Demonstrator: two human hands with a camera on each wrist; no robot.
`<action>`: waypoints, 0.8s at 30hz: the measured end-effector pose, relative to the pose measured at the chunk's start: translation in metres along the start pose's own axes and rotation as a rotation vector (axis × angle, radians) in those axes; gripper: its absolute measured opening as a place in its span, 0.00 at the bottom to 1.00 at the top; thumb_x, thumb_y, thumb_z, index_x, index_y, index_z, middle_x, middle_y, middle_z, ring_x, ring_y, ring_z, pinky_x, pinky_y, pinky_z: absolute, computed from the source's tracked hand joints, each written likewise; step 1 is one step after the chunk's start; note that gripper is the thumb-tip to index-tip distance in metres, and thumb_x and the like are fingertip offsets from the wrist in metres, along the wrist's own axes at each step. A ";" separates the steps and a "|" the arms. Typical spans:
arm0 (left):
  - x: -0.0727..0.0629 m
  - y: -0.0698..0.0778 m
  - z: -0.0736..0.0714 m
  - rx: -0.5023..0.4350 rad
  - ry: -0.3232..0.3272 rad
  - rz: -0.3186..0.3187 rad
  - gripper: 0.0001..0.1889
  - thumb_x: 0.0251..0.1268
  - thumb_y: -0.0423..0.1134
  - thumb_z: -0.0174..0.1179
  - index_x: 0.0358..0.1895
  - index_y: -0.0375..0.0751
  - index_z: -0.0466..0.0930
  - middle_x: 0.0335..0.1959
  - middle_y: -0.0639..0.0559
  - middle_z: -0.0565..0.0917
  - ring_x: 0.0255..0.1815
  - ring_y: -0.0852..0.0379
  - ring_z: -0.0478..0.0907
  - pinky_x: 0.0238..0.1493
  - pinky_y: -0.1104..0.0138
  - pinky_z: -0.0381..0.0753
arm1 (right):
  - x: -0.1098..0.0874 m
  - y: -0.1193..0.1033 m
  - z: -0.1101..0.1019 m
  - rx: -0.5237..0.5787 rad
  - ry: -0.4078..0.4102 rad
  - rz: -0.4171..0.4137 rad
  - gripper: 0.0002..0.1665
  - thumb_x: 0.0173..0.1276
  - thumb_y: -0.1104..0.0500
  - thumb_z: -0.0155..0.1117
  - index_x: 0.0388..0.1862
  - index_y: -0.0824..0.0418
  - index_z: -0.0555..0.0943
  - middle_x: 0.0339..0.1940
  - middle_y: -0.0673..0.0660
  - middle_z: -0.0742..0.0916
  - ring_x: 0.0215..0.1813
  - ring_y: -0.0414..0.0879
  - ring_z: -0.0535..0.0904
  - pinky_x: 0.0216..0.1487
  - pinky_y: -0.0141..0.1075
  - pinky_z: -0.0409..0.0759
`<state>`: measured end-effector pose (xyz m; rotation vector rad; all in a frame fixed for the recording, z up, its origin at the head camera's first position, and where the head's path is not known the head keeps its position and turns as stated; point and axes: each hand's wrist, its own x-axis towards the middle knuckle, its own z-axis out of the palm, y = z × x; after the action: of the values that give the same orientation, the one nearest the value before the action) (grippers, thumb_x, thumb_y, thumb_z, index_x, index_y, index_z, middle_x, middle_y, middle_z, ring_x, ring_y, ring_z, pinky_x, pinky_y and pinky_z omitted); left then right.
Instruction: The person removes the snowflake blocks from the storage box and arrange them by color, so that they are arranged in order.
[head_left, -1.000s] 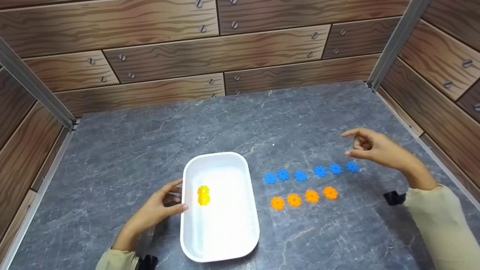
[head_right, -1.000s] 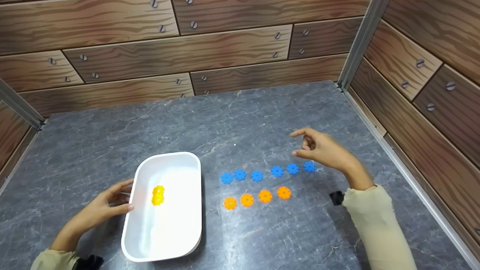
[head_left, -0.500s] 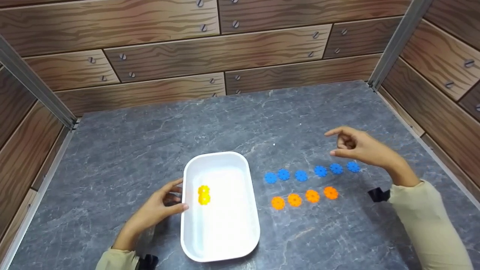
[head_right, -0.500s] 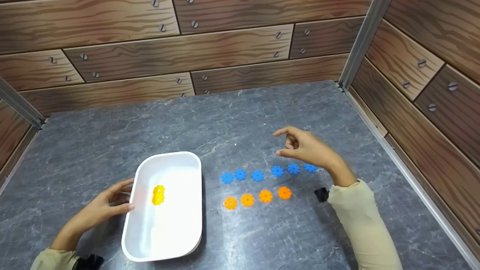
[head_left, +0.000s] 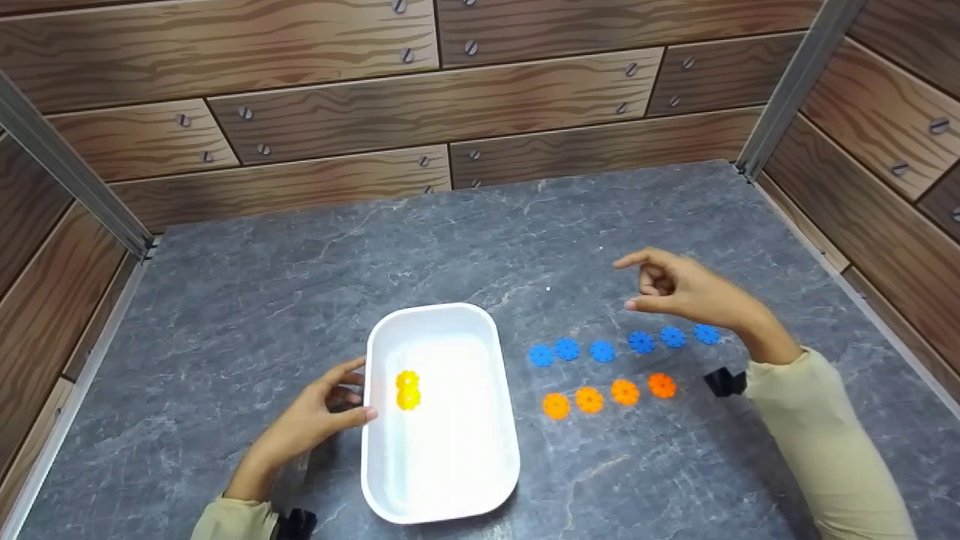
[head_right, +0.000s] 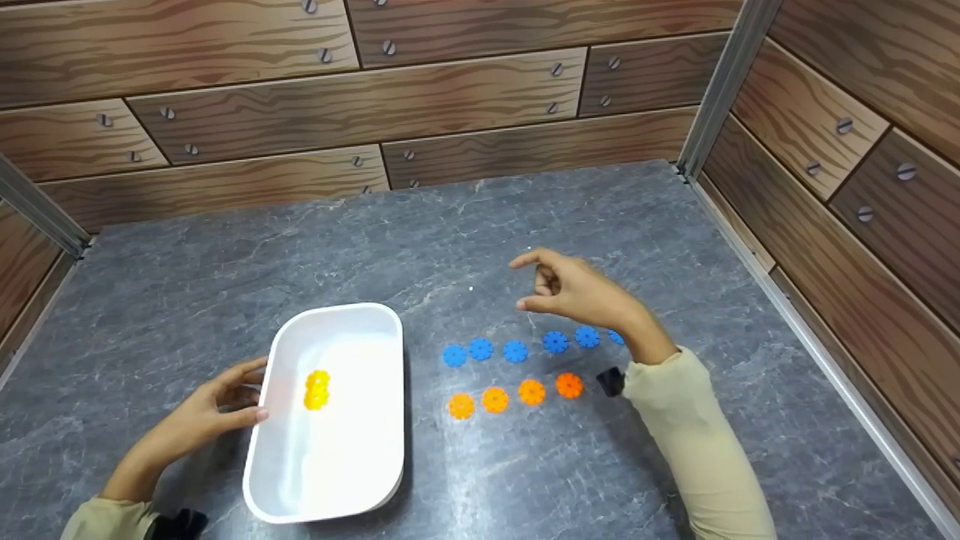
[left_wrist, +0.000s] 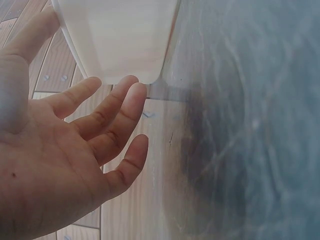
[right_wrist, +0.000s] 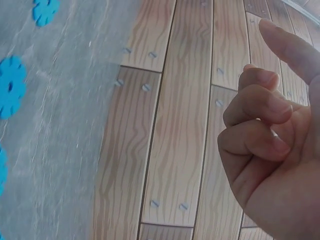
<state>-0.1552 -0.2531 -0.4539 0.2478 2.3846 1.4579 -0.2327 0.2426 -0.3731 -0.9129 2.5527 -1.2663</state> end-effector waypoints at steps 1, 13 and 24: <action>0.000 0.000 0.000 0.002 0.002 0.002 0.42 0.57 0.45 0.68 0.74 0.38 0.58 0.61 0.36 0.73 0.50 0.50 0.74 0.50 0.63 0.74 | 0.002 -0.001 0.001 0.002 -0.007 0.001 0.26 0.66 0.63 0.65 0.62 0.63 0.71 0.24 0.48 0.69 0.21 0.37 0.59 0.25 0.32 0.65; 0.000 0.000 0.001 0.006 0.004 -0.009 0.42 0.58 0.45 0.68 0.74 0.38 0.58 0.60 0.36 0.73 0.49 0.51 0.75 0.52 0.61 0.75 | 0.027 -0.015 0.022 -0.024 -0.087 0.028 0.27 0.66 0.58 0.66 0.63 0.59 0.71 0.24 0.49 0.71 0.23 0.36 0.61 0.28 0.31 0.66; 0.000 0.000 0.000 0.003 -0.014 0.007 0.42 0.58 0.44 0.67 0.74 0.39 0.57 0.62 0.36 0.72 0.50 0.50 0.74 0.52 0.60 0.74 | 0.051 -0.035 0.041 -0.046 -0.156 0.024 0.27 0.65 0.55 0.67 0.62 0.55 0.72 0.25 0.48 0.71 0.25 0.37 0.62 0.31 0.30 0.67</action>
<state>-0.1553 -0.2531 -0.4537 0.2669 2.3769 1.4516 -0.2415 0.1691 -0.3659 -0.9478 2.4734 -1.0880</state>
